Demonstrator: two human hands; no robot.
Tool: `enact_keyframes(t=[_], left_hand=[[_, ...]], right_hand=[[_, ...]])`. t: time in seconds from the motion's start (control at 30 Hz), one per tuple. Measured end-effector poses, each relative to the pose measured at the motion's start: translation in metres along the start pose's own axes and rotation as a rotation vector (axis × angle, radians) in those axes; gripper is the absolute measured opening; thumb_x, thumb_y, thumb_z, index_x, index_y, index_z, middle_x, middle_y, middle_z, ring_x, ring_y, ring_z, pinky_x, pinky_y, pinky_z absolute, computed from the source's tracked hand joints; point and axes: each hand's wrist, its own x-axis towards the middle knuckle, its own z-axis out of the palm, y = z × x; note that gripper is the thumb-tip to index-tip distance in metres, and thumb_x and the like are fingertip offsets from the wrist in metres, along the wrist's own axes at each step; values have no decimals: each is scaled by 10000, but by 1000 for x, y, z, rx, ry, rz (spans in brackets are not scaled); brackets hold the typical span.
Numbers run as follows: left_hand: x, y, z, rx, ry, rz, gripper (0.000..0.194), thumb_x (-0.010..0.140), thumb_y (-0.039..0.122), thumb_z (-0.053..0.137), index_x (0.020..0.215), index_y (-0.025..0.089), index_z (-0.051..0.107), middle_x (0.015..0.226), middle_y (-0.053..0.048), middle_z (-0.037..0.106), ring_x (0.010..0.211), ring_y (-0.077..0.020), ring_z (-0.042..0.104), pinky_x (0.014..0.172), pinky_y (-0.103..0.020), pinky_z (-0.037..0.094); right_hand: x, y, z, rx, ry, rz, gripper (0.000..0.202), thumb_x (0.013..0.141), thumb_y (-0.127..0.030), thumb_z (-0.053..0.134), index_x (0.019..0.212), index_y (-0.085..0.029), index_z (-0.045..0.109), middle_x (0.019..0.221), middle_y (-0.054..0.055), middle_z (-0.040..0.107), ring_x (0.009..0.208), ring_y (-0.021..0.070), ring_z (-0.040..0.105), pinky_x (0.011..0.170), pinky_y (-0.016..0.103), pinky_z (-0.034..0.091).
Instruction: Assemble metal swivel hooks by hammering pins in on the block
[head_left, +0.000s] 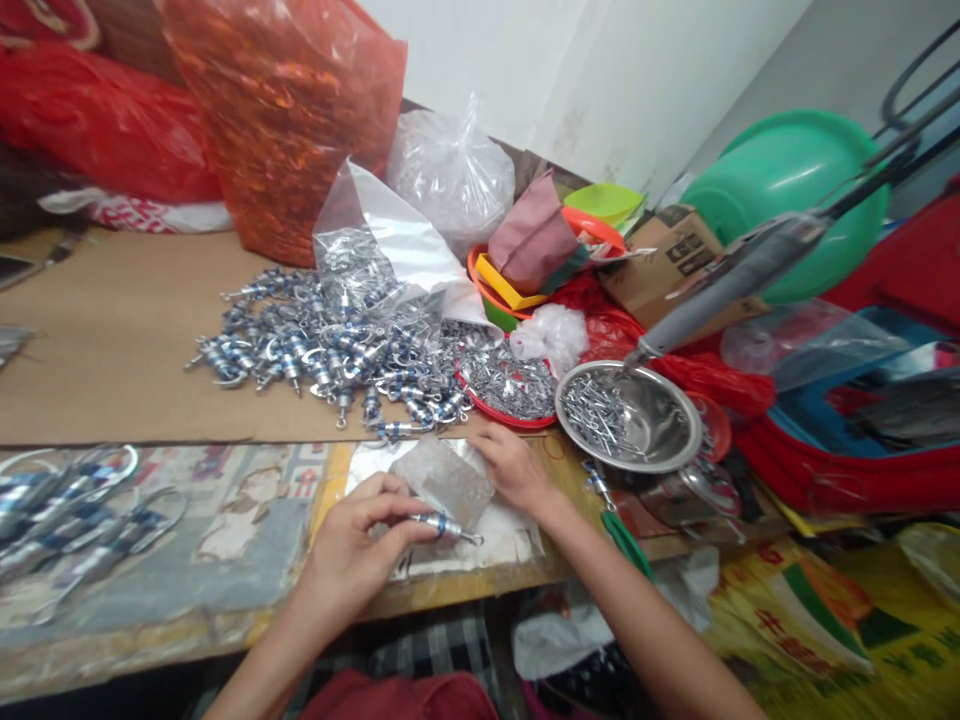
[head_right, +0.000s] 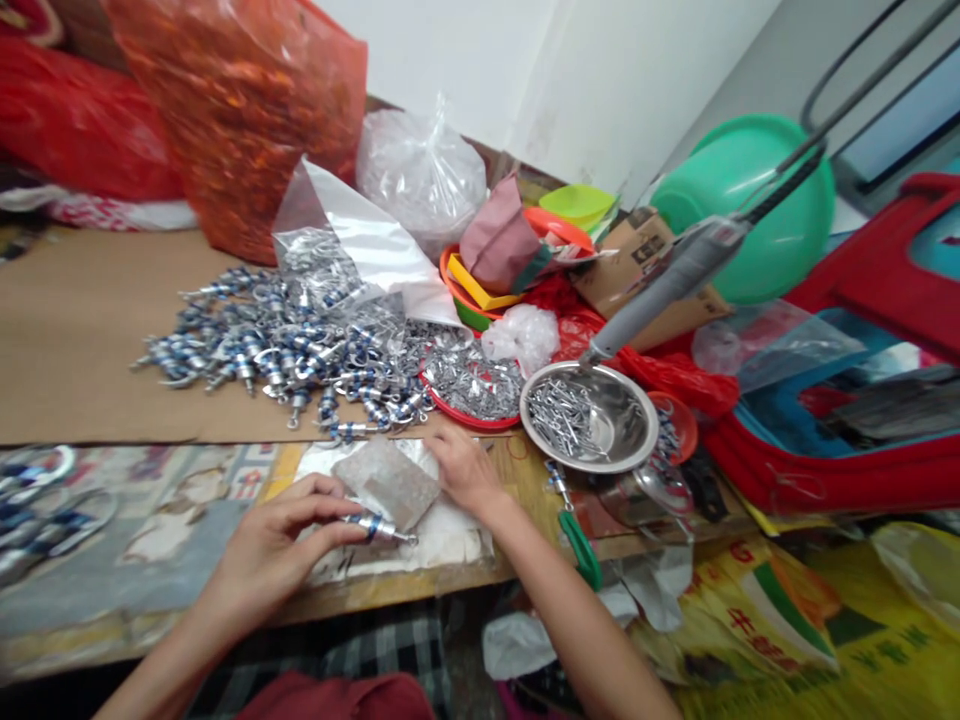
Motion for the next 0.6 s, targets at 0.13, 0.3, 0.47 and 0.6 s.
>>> enact_keyframes(t=[0.13, 0.3, 0.47, 0.6], left_hand=[[-1, 1, 1, -60, -13, -34, 137, 601, 218, 673, 722, 258, 724, 714, -17, 660, 709, -188, 601, 672, -278, 452], [-1, 2, 3, -84, 28, -55, 242, 581, 219, 679, 816, 266, 713, 691, -10, 678, 692, -197, 606, 666, -288, 461], [-3, 0, 4, -106, 16, -7, 178, 620, 189, 647, 761, 264, 725, 696, -20, 666, 683, -182, 605, 639, -260, 459], [-5, 6, 2, -151, -2, -44, 112, 622, 204, 650, 679, 258, 731, 663, -22, 652, 655, -177, 599, 608, -258, 457]], right_hand=[[-9, -37, -8, 311, 227, 247, 127, 770, -150, 535, 801, -157, 658, 754, 51, 646, 708, 140, 595, 655, 255, 479], [-18, -80, -4, 708, 200, 248, 114, 674, -115, 630, 711, -197, 700, 688, 26, 676, 650, 139, 619, 614, 248, 502], [-18, -83, 1, 824, 212, 250, 97, 656, -123, 655, 689, -199, 706, 673, 28, 686, 646, 149, 630, 614, 256, 514], [-25, -84, -5, 732, 205, 161, 113, 703, -152, 628, 787, -195, 690, 733, 36, 686, 695, 148, 631, 654, 266, 520]])
